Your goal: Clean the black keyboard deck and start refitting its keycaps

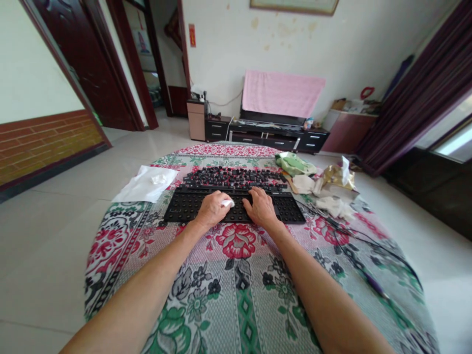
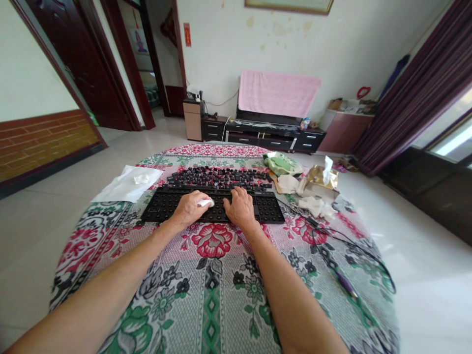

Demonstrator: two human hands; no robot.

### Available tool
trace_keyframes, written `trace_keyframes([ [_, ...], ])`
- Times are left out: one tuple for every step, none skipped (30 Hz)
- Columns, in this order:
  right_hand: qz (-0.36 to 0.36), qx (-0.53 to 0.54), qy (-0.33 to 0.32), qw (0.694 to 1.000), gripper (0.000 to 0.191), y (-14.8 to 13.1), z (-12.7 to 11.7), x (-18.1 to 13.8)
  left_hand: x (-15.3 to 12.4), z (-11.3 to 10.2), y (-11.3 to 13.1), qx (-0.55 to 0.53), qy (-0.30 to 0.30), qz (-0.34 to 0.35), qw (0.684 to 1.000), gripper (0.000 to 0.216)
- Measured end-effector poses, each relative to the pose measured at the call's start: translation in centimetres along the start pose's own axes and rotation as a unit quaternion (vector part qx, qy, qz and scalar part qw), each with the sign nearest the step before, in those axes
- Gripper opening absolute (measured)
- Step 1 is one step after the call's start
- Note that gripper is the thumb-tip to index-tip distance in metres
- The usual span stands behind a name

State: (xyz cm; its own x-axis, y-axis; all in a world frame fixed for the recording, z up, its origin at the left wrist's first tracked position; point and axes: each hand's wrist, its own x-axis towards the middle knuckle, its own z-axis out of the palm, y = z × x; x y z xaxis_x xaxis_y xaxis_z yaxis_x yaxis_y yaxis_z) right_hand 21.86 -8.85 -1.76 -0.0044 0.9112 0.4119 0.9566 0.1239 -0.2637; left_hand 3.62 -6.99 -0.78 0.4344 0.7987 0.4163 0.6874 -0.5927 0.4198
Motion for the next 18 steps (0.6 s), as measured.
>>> trace_keyframes([
  [-0.001,0.001,0.001,1.0,0.037,0.0,0.0,0.0,0.0,-0.1,-0.1,-0.004,-0.005,0.009,1.0,0.013],
  [-0.002,0.002,0.002,1.0,0.037,0.0,0.0,0.0,-0.1,-0.1,-0.1,-0.004,-0.014,0.024,1.0,0.014],
  [-0.003,0.002,0.002,1.0,0.036,0.0,0.0,0.0,-0.1,-0.1,-0.1,0.003,-0.028,0.042,0.999,0.015],
  [-0.003,0.002,0.003,1.0,0.036,0.0,0.0,0.0,-0.1,-0.2,0.0,0.015,-0.045,0.059,0.997,0.017],
  [-0.004,0.002,0.003,1.0,0.035,0.0,0.0,0.0,-0.1,-0.3,0.2,0.032,-0.062,0.073,0.995,0.018],
  [-0.003,0.002,0.003,1.0,0.035,0.0,0.0,-0.1,0.0,-0.5,0.4,0.054,-0.078,0.082,0.992,0.02],
  [-0.003,0.001,0.002,1.0,0.035,0.1,0.0,-0.1,0.0,-0.7,0.6,0.077,-0.093,0.089,0.989,0.021],
  [-0.002,0.001,0.001,1.0,0.036,0.1,0.0,0.0,0.1,-0.9,0.8,0.1,-0.104,0.094,0.985,0.022],
  [-0.002,0.001,0.0,1.0,0.036,0.1,0.0,0.0,0.2,-1.2,0.8,0.119,-0.113,0.099,0.981,0.023],
  [-0.004,0.0,-0.001,1.0,0.036,0.1,0.0,0.0,0.4,-1.5,0.8,0.13,-0.121,0.107,0.978,0.023],
  [-0.005,0.0,-0.001,1.0,0.036,0.2,0.0,0.0,0.5,-1.7,0.6,0.133,-0.126,0.114,0.976,0.023],
  [-0.007,-0.001,0.0,1.0,0.037,0.2,0.1,0.0,0.5,-2.0,0.3,0.128,-0.129,0.122,0.976,0.023],
  [-0.008,-0.003,0.0,1.0,0.037,0.2,0.1,0.0,0.6,-2.3,-0.2,0.118,-0.132,0.128,0.976,0.023],
  [-0.008,-0.004,0.0,1.0,0.037,0.3,0.2,0.0,0.7,-2.5,-0.7,0.107,-0.133,0.131,0.976,0.023],
  [-0.007,-0.005,0.0,1.0,0.037,0.3,0.2,0.1,0.7,-2.8,-1.1,0.096,-0.133,0.131,0.978,0.022],
  [-0.007,-0.005,-0.001,1.0,0.038,0.3,0.2,0.1,0.7,-2.9,-1.5,0.085,-0.129,0.127,0.98,0.022],
  [-0.006,-0.006,0.0,1.0,0.038,0.3,0.2,0.0,0.8,-3.0,-1.8,0.074,-0.122,0.12,0.982,0.021],
  [-0.007,-0.006,0.001,1.0,0.037,0.3,0.2,0.0,0.8,-3.1,-2.0,0.061,-0.111,0.115,0.985,0.021],
])
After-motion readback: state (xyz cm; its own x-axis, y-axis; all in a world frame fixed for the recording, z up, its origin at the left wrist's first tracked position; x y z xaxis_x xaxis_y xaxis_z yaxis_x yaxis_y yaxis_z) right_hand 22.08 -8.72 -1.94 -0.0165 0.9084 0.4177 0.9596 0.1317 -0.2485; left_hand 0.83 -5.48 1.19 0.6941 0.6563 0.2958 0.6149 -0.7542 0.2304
